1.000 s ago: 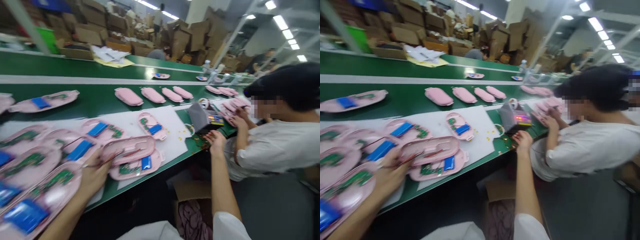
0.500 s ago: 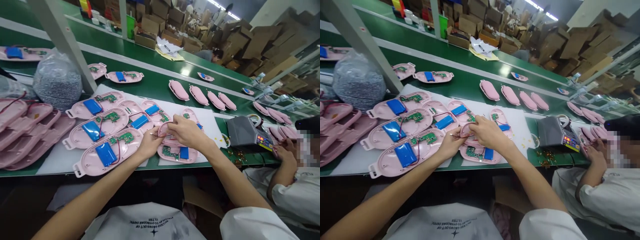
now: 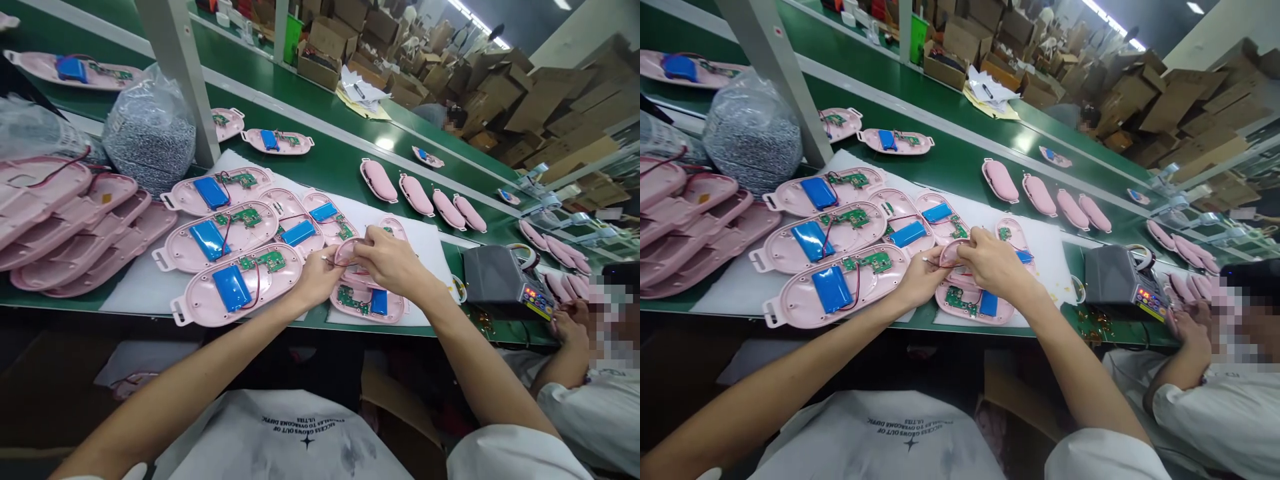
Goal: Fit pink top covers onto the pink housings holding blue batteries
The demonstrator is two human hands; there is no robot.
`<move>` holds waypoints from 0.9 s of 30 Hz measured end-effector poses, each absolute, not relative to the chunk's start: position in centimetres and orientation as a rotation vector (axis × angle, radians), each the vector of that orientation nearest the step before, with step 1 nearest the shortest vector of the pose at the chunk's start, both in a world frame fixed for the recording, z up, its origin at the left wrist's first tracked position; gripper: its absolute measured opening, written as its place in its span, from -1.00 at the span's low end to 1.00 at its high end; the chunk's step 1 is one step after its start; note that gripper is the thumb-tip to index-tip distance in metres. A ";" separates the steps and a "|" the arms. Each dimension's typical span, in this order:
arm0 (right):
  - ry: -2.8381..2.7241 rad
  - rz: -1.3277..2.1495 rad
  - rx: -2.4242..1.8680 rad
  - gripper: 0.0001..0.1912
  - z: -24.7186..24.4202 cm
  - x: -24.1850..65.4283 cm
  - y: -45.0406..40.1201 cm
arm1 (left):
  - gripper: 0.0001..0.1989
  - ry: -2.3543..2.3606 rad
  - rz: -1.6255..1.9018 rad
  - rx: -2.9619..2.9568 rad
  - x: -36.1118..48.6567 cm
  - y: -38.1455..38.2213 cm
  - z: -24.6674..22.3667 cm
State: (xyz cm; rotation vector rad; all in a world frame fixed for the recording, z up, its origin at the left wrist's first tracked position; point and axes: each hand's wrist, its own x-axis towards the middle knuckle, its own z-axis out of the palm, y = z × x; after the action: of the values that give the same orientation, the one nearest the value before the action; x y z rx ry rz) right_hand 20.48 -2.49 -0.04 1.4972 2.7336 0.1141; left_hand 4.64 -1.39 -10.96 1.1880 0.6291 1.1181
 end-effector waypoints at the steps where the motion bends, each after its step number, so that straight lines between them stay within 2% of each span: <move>1: 2.719 0.159 1.494 -0.76 -0.3 20.4 -2.5 | -0.70 0.634 1.111 1.198 4.6 -1.4 -10.9; 5: 2.684 0.315 1.567 -0.79 -1.1 19.6 -2.7 | -0.73 0.713 1.051 1.293 4.3 -1.3 -10.6; 9: 2.638 0.362 1.928 -0.79 -0.8 19.7 -2.8 | -0.72 0.676 1.068 1.293 4.0 -1.5 -10.6; 12: 2.616 0.230 2.182 -0.72 -0.6 21.0 -2.1 | -0.67 0.702 1.082 1.299 3.9 -1.6 -10.6; 16: 2.702 -0.235 2.146 -0.84 -0.7 22.3 -2.1 | -0.66 0.827 1.040 1.516 3.5 -1.5 -9.7; 20: 2.800 -0.137 2.106 -0.83 -0.4 22.0 -6.0 | -0.82 0.853 0.928 1.818 2.4 -2.3 -8.5; 22: 2.830 -0.138 1.957 -0.85 -1.2 21.7 -8.7 | -0.72 0.666 0.803 2.023 1.4 -3.0 -7.7; 23: 2.820 -0.164 1.910 -0.82 -1.9 21.5 -9.8 | -0.61 0.553 0.719 2.142 0.8 -3.2 -7.1; 25: 2.751 -0.224 1.915 -0.37 -3.9 21.1 -11.2 | -0.46 0.380 0.493 2.389 -0.3 -3.0 -5.4; 27: 2.657 -0.321 1.979 0.08 -5.8 20.9 -11.5 | -0.40 0.313 0.214 2.562 -1.1 -1.3 -3.0</move>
State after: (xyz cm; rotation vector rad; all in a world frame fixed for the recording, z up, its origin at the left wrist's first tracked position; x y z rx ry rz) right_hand 20.90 -11.46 -5.81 1.9788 2.6572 -0.3205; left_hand -1.07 -1.28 -3.03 2.5622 0.3128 0.2140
